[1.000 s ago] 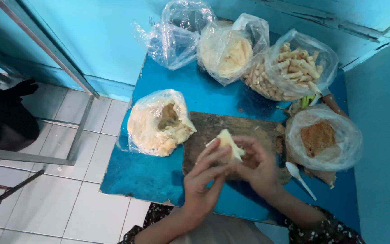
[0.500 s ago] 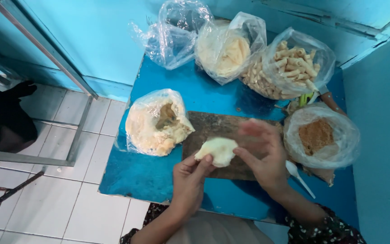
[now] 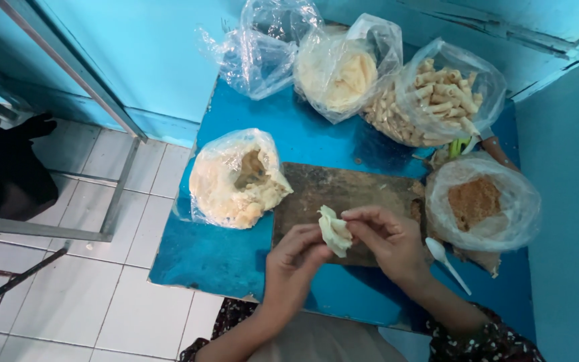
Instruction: The person sits at a small blue table and folds filled pastry wrappers by hand. They take thin square wrappers, place filling from a covered bowl onto each wrapper, fold the wrapper over the filling, and set the folded pastries aside while working through the batch.
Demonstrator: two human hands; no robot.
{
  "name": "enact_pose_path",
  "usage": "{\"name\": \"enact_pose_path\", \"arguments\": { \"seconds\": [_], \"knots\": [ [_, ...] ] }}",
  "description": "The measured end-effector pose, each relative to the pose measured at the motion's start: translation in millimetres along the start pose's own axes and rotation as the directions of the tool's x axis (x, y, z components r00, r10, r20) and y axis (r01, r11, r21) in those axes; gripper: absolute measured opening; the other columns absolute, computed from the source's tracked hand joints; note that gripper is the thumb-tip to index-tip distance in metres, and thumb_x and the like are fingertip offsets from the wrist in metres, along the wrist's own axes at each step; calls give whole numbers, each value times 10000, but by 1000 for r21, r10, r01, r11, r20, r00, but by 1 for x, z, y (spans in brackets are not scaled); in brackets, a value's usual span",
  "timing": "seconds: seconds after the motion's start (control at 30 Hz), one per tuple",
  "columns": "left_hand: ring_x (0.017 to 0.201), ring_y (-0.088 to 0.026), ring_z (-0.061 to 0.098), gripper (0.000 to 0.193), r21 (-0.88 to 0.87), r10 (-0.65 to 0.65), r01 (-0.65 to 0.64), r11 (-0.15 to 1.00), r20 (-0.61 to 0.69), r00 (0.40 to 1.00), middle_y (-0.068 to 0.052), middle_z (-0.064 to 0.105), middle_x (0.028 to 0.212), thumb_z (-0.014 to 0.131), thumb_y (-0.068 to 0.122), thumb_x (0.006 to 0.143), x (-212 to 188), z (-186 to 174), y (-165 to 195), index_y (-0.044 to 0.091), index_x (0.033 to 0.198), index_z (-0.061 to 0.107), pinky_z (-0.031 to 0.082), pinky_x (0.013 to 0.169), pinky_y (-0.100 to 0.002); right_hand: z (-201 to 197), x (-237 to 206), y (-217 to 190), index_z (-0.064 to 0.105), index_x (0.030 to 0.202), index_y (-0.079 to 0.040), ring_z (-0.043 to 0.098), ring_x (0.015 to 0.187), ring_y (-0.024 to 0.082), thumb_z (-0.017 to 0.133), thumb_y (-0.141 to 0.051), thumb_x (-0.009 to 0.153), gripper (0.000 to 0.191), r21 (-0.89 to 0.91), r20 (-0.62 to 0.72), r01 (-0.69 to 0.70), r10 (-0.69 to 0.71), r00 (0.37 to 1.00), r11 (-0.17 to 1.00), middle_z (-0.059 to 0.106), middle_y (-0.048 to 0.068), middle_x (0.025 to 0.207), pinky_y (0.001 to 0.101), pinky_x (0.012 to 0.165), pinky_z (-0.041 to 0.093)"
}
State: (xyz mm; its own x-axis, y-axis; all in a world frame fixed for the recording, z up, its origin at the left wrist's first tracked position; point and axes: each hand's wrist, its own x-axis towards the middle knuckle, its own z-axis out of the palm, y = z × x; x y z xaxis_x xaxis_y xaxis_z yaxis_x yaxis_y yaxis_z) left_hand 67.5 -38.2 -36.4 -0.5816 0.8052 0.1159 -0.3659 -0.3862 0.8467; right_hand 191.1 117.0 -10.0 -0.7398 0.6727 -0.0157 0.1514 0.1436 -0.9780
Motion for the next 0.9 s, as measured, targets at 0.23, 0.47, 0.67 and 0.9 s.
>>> {"name": "enact_pose_path", "arguments": {
  "seconds": [0.23,0.47,0.67,0.9],
  "knots": [
    [811,-97,686,104,474,167,-102,875,-95,981,-50,739,1007,755,-1,944,-3,2,1,-24,1044,773,542,677,-223,1,-10,4,659,1215,-27,741,952,131,726,-19,907,315,-50,75,85,-81,994,995,749,82,1055,266,808,610],
    [900,-85,667,120,0,-57,57,998,-98,994,-62,713,1049,681,-38,952,-5,-10,-12,-63,1051,743,530,772,-219,-5,4,13,571,1249,-3,683,987,173,633,55,942,318,577,235,-325,229,945,749,672,80,1068,326,841,559],
    [931,-96,646,163,-26,-91,89,996,-91,992,-94,715,1071,655,8,1022,-10,-12,-14,-66,1131,749,512,797,-254,6,-12,3,566,1302,-30,733,1003,192,705,25,890,438,228,137,13,-46,989,974,758,117,1097,309,857,613],
    [1123,-196,696,274,-529,-226,182,829,-19,974,-131,713,1233,558,72,1034,-8,-20,-20,-57,1260,640,556,983,-362,5,-26,-23,636,1149,-19,786,938,205,802,22,855,341,-223,136,645,-632,763,731,769,110,1038,292,837,645]
  ]
}}
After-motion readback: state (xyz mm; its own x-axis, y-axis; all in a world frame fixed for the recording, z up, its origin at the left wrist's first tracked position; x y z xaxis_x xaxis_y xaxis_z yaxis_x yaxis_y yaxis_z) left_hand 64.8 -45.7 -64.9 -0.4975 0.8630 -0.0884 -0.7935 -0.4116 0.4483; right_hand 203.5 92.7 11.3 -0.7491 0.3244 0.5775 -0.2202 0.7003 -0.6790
